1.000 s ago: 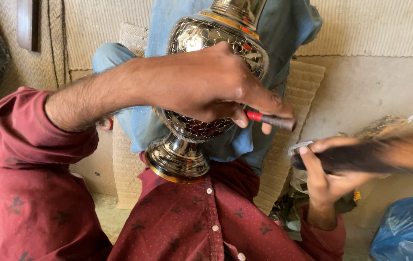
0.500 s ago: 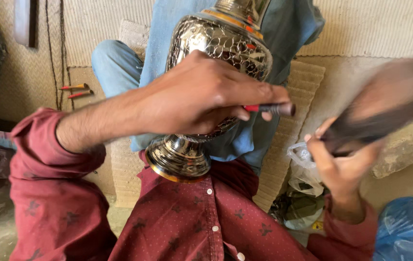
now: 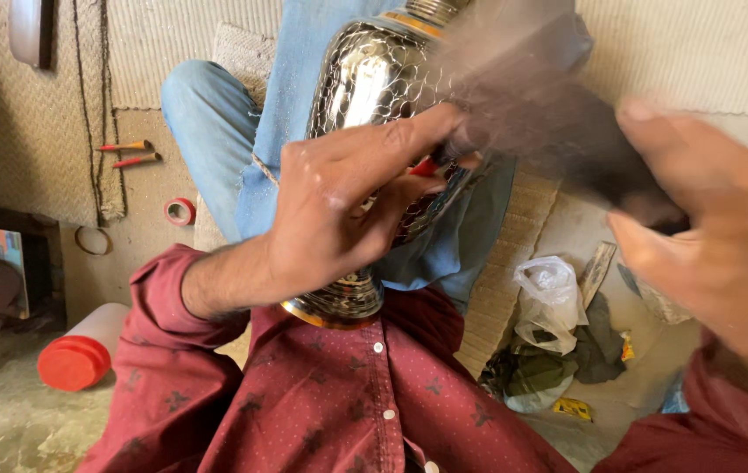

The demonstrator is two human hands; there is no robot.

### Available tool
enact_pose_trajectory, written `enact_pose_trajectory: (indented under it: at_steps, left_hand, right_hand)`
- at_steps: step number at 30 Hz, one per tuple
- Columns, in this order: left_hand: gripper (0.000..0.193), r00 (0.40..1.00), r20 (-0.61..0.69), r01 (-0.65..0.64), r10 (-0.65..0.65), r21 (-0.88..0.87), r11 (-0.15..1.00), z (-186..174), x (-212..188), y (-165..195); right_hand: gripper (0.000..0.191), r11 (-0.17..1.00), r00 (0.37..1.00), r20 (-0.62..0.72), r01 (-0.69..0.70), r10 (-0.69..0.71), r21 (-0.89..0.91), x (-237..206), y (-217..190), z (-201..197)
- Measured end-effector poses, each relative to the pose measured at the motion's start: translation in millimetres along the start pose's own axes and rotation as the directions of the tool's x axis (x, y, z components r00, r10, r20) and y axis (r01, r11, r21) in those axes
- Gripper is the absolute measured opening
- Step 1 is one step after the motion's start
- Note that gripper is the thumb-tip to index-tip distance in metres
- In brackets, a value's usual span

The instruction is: The person sits cross-legged on the floor with a brass vase held between their legs and lap. They hold a chisel-like punch against the vase surface with one hand and repeatedly strike it with a wooden mallet held in the other hand, chasing a pattern into the metal, repositioning the punch around the vase as they work.

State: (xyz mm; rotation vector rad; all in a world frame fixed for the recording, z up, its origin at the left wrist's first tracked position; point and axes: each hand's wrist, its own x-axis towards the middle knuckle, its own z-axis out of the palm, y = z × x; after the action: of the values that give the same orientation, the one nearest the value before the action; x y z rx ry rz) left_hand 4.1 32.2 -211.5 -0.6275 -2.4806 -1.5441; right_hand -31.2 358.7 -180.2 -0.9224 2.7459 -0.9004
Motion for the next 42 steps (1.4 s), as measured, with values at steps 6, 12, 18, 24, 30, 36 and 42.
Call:
enact_pose_trajectory:
  at_steps: [6,12,18,24,30,36,42]
  left_hand:
    - [0.045,0.997,-0.082,0.007,-0.009,-0.027,1.000,3,-4,5]
    - [0.043,0.994,-0.098,0.046,-0.052,-0.061,0.997,6,-10,1]
    - [0.036,0.963,-0.219,0.074,-0.159,-0.353,0.933,17,-22,-7]
    - [0.044,0.908,-0.323,0.070,-0.268,-0.513,0.855,26,-33,-14]
    - [0.046,0.897,-0.383,0.009,-0.221,-0.483,0.875,34,-36,-18]
    - [0.040,0.913,-0.335,0.065,-0.234,-0.446,0.893,23,-31,-16]
    - [0.036,0.966,-0.155,0.158,-0.208,-0.283,0.946,1,-19,-18]
  right_hand:
    - [0.077,0.998,0.994,-0.098,-0.051,0.054,0.030,27,-22,-4]
    - [0.039,0.978,0.973,0.135,-0.199,0.189,0.064,45,-24,-16]
    - [0.084,0.982,0.969,0.211,0.157,-0.132,-0.103,47,-18,-27]
    - [0.084,0.950,0.970,0.130,0.228,-0.203,-0.212,57,-24,-36]
    - [0.055,0.995,0.979,0.187,-0.066,0.080,-0.078,79,-48,-38]
    - [0.085,0.962,0.928,0.372,0.138,-0.041,-0.237,103,-63,-50]
    - [0.067,-0.374,0.187,0.446,-0.325,0.875,0.869,98,-33,-28]
